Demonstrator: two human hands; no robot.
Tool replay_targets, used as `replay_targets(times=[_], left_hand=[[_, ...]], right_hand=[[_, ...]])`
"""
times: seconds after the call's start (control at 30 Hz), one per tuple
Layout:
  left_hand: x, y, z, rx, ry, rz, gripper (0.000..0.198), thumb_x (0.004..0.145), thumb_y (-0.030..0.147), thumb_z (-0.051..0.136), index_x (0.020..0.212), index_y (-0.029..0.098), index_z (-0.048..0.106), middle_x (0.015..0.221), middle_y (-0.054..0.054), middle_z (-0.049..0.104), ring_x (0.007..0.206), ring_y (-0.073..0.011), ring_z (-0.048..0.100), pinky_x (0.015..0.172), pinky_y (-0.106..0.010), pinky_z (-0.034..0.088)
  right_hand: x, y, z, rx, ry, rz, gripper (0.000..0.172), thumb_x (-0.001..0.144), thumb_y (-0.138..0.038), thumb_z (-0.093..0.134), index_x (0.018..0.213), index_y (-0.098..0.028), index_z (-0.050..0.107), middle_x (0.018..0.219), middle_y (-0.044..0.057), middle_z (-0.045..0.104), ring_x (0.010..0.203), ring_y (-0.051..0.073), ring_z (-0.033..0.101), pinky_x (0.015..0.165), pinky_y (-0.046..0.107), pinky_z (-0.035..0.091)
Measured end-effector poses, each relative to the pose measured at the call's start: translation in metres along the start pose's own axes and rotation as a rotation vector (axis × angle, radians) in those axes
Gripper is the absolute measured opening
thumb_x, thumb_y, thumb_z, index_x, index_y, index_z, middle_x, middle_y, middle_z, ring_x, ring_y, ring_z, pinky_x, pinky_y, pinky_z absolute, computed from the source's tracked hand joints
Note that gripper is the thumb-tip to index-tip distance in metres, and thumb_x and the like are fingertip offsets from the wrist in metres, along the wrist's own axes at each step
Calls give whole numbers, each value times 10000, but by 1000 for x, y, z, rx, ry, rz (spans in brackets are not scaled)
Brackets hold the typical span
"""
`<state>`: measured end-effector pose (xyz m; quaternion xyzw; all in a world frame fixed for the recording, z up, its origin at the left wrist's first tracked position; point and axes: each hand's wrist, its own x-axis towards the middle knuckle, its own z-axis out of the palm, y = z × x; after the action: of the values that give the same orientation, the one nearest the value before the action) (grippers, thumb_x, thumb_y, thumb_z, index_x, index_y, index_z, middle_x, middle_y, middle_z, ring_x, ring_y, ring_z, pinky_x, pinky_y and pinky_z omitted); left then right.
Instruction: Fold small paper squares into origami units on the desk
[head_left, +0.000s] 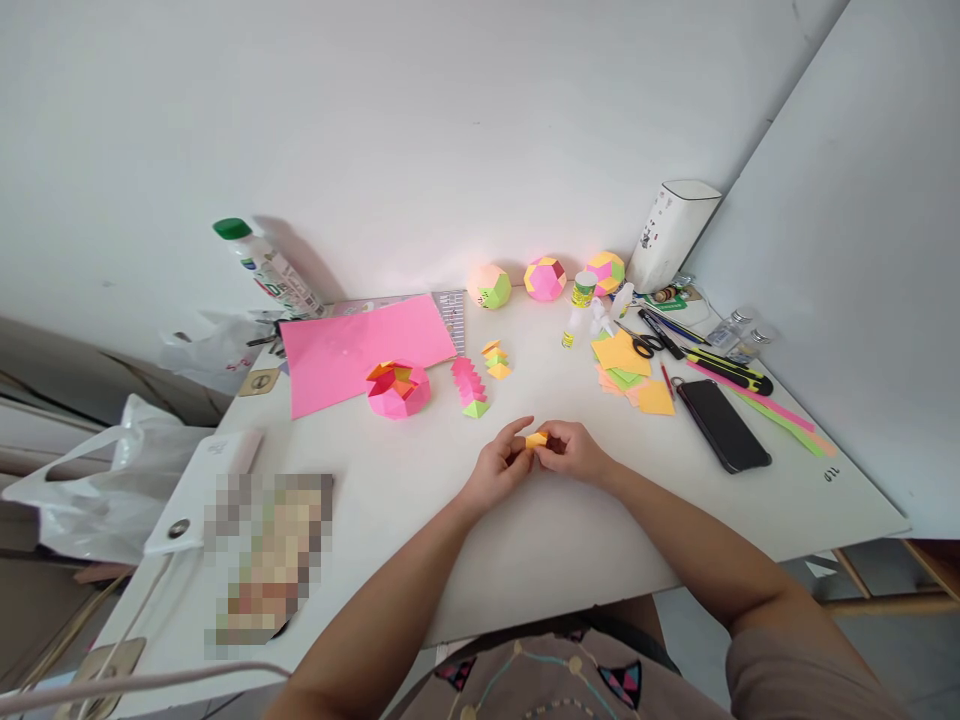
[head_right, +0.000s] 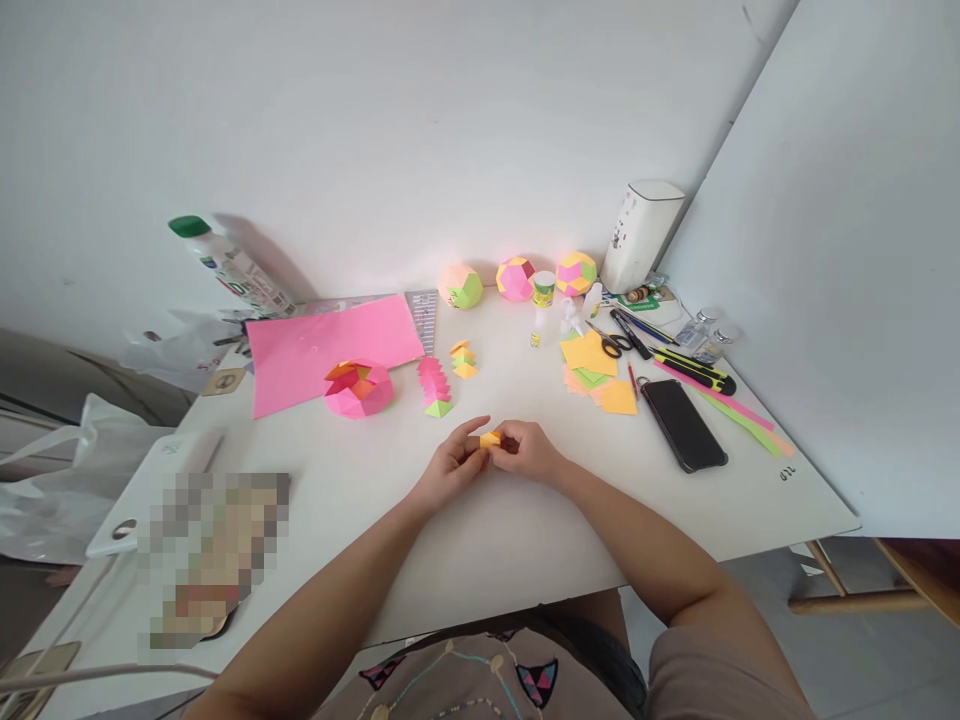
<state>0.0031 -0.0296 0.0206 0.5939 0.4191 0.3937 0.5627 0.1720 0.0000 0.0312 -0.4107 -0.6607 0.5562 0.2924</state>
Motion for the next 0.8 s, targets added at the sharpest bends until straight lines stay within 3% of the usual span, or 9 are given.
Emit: replay_targets(times=[0.17,0.47,0.63,0.8], left_hand=[[0,2,-1,-8,7,-30,463,830,278,487,1275,180,406,582,73,322,519,-77,321,519,-214,292],[0,-1,1,26,-14,26,433,857,349,463,1258,189,439,596,60,370,536,-79,329,533,-222,295],[1,1,0,-101,18,-13,464,826,372,521,1242,177,452,562,78,351,493,-64,299,499,-209,270],[3,3,-6,-226,138,-77,474,798,366,560,1224,177,470,536,84,357,484,-59,303,486,-199,263]], right_hand=[[0,3,1,-78,2,-44,34,680,-161,549,697,-162,520,592,-39,458,518,81,404,473,211,328],[-1,3,2,-106,-23,-93,28,681,-151,527,705,-163,521,637,-29,468,535,82,395,479,215,324],[0,2,-1,-77,-10,-64,43,673,-127,516,669,-169,506,595,-30,504,525,91,452,472,214,352],[0,-3,-5,103,-18,18,60,747,-188,511,693,-163,518,592,-6,558,539,112,541,493,232,440]])
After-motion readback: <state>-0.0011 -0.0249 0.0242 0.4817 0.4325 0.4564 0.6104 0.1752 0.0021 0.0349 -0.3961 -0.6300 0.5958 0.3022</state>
